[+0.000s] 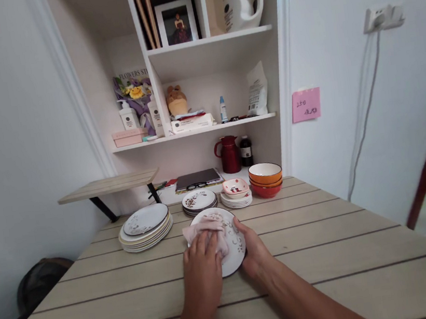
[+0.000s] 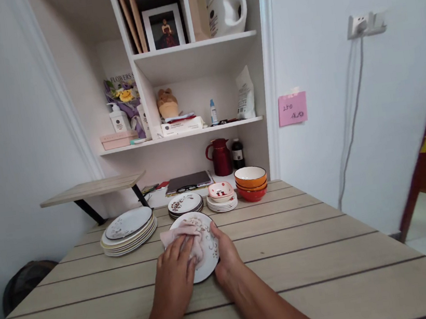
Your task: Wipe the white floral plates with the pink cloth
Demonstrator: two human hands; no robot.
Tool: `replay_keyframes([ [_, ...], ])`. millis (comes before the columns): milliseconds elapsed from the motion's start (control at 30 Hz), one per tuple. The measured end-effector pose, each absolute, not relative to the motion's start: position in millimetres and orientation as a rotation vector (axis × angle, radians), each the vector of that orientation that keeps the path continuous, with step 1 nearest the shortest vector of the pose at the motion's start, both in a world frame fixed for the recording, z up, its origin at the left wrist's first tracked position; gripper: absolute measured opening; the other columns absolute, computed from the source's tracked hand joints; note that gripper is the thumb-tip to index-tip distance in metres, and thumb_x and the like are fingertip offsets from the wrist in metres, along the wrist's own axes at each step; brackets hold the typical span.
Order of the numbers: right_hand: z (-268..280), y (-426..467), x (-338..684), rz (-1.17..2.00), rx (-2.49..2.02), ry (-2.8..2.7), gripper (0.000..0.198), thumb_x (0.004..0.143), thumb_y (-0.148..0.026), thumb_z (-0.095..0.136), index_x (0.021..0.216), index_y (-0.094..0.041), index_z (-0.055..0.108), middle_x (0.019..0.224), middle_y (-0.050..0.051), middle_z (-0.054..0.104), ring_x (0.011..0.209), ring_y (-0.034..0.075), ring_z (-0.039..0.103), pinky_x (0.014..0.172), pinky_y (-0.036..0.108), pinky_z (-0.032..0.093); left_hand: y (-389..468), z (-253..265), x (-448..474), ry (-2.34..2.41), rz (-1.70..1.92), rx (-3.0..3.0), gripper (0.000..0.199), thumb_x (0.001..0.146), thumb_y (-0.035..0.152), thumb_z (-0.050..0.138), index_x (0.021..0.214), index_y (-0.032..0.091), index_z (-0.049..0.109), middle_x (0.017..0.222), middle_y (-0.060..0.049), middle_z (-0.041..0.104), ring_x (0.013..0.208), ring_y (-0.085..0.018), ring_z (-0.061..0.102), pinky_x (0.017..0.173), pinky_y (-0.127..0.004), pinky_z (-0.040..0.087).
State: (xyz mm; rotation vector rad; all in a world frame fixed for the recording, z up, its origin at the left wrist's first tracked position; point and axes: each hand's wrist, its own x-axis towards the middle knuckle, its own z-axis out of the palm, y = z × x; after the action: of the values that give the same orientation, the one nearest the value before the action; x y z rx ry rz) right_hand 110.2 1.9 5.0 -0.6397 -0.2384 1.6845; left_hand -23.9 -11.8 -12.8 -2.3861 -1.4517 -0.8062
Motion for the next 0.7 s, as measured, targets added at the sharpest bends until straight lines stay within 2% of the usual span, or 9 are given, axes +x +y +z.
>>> replay_keyframes([
  [167,9.7,1.2,116.7,1.692,-0.642,-0.260,0.048,0.090,-0.043,0.048,0.115,-0.005,0.062,0.094,0.016,0.075,0.085,0.026,0.072,0.086,0.039,0.051,-18.9,-12.6,-20.0,-1.283,-0.834,-2.550,0.042,0.085,0.017,0.048,0.125,0.024,0.057,0.123,-0.008,0.059,0.110,-0.026,0.054,0.092,-0.044,0.046],
  [400,6.6,-2.9,107.8,1.732,-0.696,-0.264,0.043,0.086,-0.044,0.055,0.103,-0.006,0.067,0.087,0.014,0.076,0.080,0.024,0.072,0.083,0.035,0.053,-16.9,-17.3,-17.2,-1.147,-0.868,-2.588,0.054,0.081,0.008,0.045,0.131,0.026,0.053,0.139,-0.009,0.049,0.125,-0.026,0.046,0.101,-0.047,0.042],
  [700,1.6,2.7,107.7,1.689,-0.650,-0.248,0.036,0.088,-0.039,0.053,0.106,-0.011,0.066,0.084,0.010,0.077,0.078,0.023,0.072,0.088,0.038,0.051,-7.4,-21.5,-22.2,-1.456,-0.797,-2.377,0.051,0.086,0.014,0.046,0.137,0.024,0.048,0.143,-0.010,0.048,0.132,-0.029,0.041,0.103,-0.051,0.039],
])
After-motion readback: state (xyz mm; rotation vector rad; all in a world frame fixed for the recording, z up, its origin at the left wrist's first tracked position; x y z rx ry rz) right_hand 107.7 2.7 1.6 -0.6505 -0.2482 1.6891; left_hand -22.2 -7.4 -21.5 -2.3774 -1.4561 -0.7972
